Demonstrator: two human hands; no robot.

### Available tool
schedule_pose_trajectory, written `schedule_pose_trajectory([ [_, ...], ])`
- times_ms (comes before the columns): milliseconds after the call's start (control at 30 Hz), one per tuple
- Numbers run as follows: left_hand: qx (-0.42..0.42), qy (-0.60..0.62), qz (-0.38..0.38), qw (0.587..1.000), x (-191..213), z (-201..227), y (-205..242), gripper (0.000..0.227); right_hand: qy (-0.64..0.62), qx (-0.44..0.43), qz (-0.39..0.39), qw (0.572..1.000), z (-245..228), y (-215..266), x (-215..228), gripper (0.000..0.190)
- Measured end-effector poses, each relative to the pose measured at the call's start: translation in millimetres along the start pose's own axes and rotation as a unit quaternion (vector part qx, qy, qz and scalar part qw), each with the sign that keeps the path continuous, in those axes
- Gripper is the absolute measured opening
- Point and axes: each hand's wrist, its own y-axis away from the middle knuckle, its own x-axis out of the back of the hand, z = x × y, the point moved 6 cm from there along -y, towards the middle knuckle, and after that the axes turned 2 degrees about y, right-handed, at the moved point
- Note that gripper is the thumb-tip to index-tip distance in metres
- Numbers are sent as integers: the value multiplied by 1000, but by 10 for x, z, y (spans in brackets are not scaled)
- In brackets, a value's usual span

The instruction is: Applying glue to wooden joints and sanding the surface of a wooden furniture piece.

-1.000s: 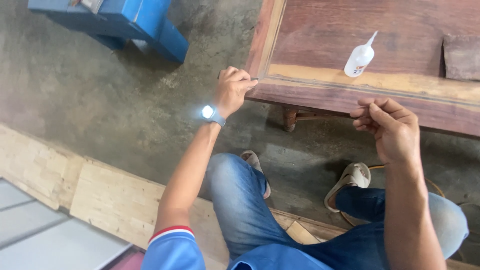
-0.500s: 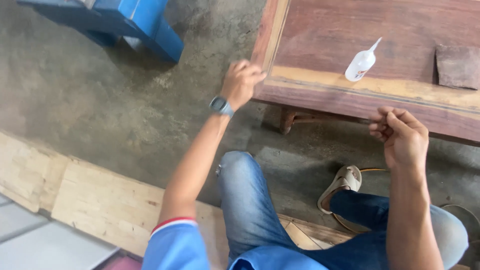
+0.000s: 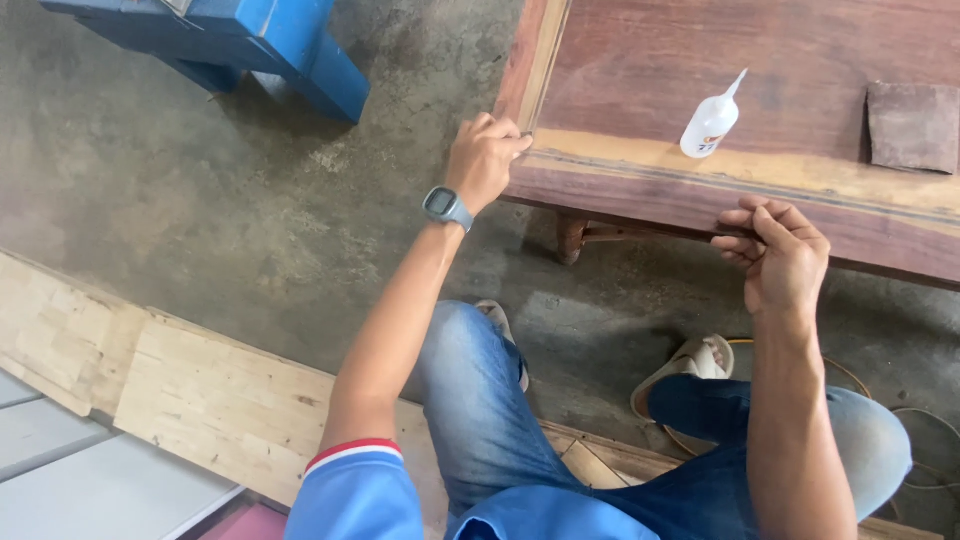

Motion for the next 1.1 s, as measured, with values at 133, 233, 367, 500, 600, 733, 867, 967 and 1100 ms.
schedule_pose_trajectory([
  [133, -2, -15, 24, 1000, 138, 258, 354, 39, -2, 6, -15, 1000, 40, -37, 28, 15],
  [233, 2, -24, 47, 999, 138, 240, 318, 35, 1, 17, -21, 1000, 50, -34, 19, 14],
  [367, 32, -53, 34, 997, -36, 19, -33, 23, -15, 14, -20, 1000, 99, -77, 37, 11],
  [500, 34, -25, 15, 999, 80, 216, 253, 40, -5, 12, -29, 1000, 44, -18, 44, 13],
  [600, 23, -44, 25, 998, 167, 307, 256, 45, -9, 20, -38, 999, 58, -24, 53, 12],
  [733, 9, -11, 40, 999, 106, 77, -27, 35, -19, 28, -43, 999, 121, -43, 69, 11],
  [867, -5, -52, -12, 999, 160, 181, 229, 48, -31, 20, -46, 998, 79, -25, 86, 12],
  [967, -22, -39, 46, 998, 232, 182, 245, 34, -15, 25, -49, 998, 131, -54, 98, 13],
  [1100, -9, -78, 31, 996, 71, 40, 195, 42, -3, 31, -53, 998, 115, -15, 70, 11],
])
